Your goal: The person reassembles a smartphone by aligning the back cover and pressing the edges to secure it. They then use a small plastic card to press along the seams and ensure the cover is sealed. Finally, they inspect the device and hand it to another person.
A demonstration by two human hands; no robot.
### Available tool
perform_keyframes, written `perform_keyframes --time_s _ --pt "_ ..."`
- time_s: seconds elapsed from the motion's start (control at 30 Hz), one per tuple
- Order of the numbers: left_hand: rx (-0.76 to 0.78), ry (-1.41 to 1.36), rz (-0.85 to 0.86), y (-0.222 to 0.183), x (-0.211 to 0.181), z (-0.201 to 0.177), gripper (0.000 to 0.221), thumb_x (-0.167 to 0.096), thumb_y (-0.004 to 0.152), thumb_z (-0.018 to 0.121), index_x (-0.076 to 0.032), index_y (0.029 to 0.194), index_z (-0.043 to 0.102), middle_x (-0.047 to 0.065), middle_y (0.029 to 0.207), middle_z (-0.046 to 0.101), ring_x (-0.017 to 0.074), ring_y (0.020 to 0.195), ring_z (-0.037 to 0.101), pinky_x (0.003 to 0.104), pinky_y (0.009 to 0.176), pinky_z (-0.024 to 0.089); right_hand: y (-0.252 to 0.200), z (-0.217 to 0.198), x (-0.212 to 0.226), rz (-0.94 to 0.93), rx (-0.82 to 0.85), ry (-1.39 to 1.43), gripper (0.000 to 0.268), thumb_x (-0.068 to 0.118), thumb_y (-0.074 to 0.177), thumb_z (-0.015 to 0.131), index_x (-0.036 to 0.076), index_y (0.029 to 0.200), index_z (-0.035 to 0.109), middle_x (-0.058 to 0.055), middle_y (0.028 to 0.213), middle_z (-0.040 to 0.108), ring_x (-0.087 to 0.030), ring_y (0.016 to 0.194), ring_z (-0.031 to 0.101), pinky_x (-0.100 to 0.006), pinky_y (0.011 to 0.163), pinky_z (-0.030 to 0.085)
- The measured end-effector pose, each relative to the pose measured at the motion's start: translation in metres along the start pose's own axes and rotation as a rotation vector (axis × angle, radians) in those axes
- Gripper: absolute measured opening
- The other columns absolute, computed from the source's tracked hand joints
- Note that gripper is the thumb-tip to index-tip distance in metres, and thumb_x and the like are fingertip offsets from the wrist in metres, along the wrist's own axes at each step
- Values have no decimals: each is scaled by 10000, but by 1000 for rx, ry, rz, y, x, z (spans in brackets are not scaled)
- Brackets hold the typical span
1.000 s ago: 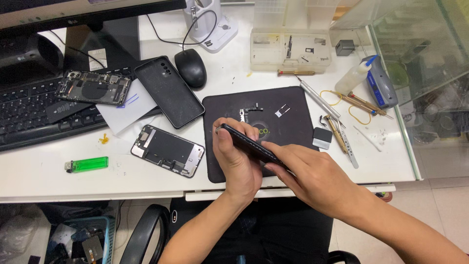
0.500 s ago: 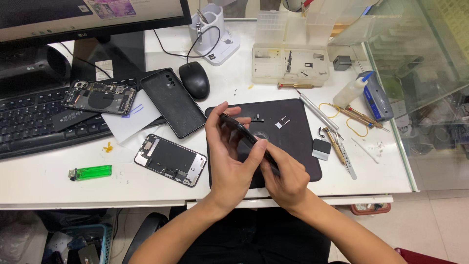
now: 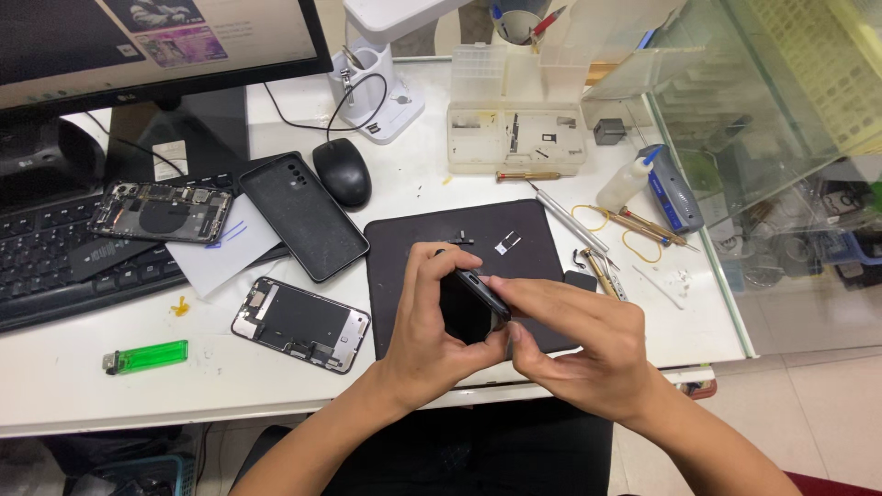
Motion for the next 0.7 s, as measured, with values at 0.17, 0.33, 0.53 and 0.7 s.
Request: perform_keyframes --time_s 0.17,0.33,0.53,0.7 --pt "62 -80 -74 -2 0 -3 734 -108 736 869 -87 1331 439 122 1207 482 218 1029 589 331 857 534 -7 11 -2 -24 -103 -12 416 -43 820 738 -29 1231 675 -145 1153 758 -243 992 793 -300 857 652" --pt "59 -60 -65 -2 -1 -2 750 -97 703 869 -81 1322 445 122 1196 478 220 1013 578 334 843 520 -16 12 -5 -34 -131 14 432 -44 806 730 -50 1232 660 -169 1152 750 -261 983 791 -309 851 654" --pt "80 -67 -58 -2 0 0 753 -105 705 870 -75 1324 442 129 1195 477 233 1022 570 344 855 512 -17 11 -1 -49 -129 -59 409 -69 815 730 -57 1220 670 -197 1116 752 -237 902 791 -286 777 664" --pt "106 -62 41 -3 3 2 789 -88 726 846 -79 1379 403 141 1213 469 262 1107 549 377 931 508 -24 15 10 -41 -183 -183 423 -107 830 721 -72 1244 643 -209 1104 744 -265 929 791 -307 792 660"
Point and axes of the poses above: each hand's wrist, its own y-axis towards the middle knuckle, its own z-axis out of the palm, x = y × z, the point moved 3 cm from there along y, towards the middle knuckle
